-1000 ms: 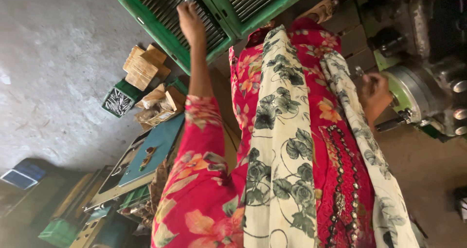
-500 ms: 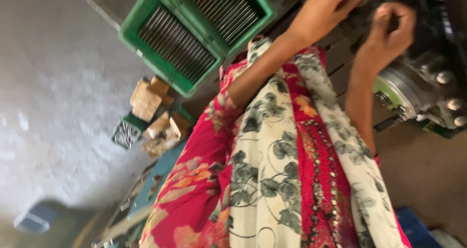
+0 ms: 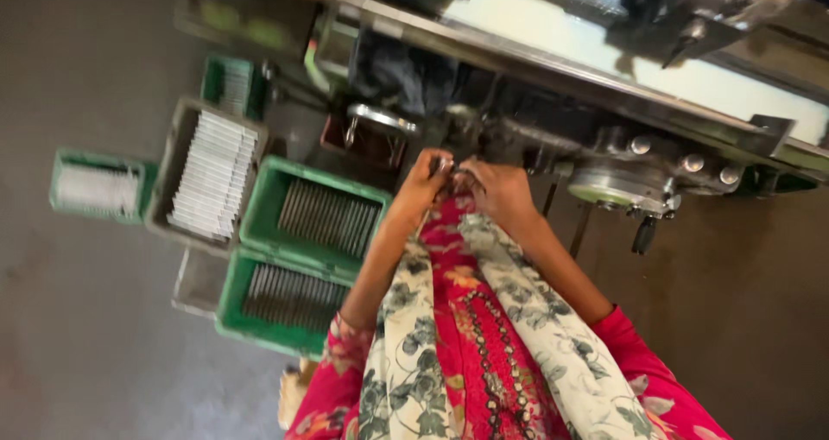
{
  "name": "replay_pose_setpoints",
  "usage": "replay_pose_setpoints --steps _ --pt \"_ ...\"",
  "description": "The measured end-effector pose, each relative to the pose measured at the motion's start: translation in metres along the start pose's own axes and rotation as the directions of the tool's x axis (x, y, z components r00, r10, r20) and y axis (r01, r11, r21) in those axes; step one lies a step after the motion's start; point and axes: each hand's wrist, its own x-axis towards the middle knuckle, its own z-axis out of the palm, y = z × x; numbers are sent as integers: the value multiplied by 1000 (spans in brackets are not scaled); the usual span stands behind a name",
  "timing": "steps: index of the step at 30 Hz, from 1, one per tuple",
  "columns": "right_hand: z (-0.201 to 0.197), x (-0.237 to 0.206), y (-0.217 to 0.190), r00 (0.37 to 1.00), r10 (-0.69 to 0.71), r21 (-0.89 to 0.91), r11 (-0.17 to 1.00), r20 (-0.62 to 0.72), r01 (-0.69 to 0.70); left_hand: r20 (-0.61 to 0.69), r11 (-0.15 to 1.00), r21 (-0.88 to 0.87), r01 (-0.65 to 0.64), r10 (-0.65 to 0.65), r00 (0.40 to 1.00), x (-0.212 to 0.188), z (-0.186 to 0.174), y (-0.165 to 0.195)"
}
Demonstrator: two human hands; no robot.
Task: The person works at a lathe, fitting a small cylindrical metal part into the machine and tightening it with a spanner. They run the machine, retrieve machined pieces, and place finished parts into green plastic trays beside the lathe, repeating the cycle.
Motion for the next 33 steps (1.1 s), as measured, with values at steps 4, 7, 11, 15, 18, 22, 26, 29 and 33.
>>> replay_pose_setpoints --steps 4,7,11,15,18,22,26,29,33 --pt "12 -6 4 854 517 446 780 -62 -440 -193 825 423 -375 486 852 -19 37 28" --pt "14 -25 9 596 658 870 -201 460 -449 214 211 775 -595 799 562 -38 56 68" --pt "-2 -56 12 438 205 457 -645 875 -613 685 -227 682 -696 533 497 -52 62 120" --pt "-19 -74 0 421 -35 266 -727 906 -634 832 -368 552 -748 297 468 -55 84 146" --pt "-32 -77 -14 436 -155 211 -703 886 -679 898 -377 410 -831 326 295 -59 107 160" --pt "-60 -69 -30 479 -256 190 -688 840 -700 972 -438 171 -883 220 79 -63 128 186" --pt "-83 -50 -32 431 -229 217 -609 873 -763 990 -500 42 -865 138 -32 -56 142 209" --pt "-94 -34 -21 496 -306 252 -582 813 -773 990 -523 3 -852 119 -70 -44 153 220" --pt "-108 -14 -3 546 -336 259 -617 768 -743 986 -525 -34 -850 124 -115 -17 171 237"
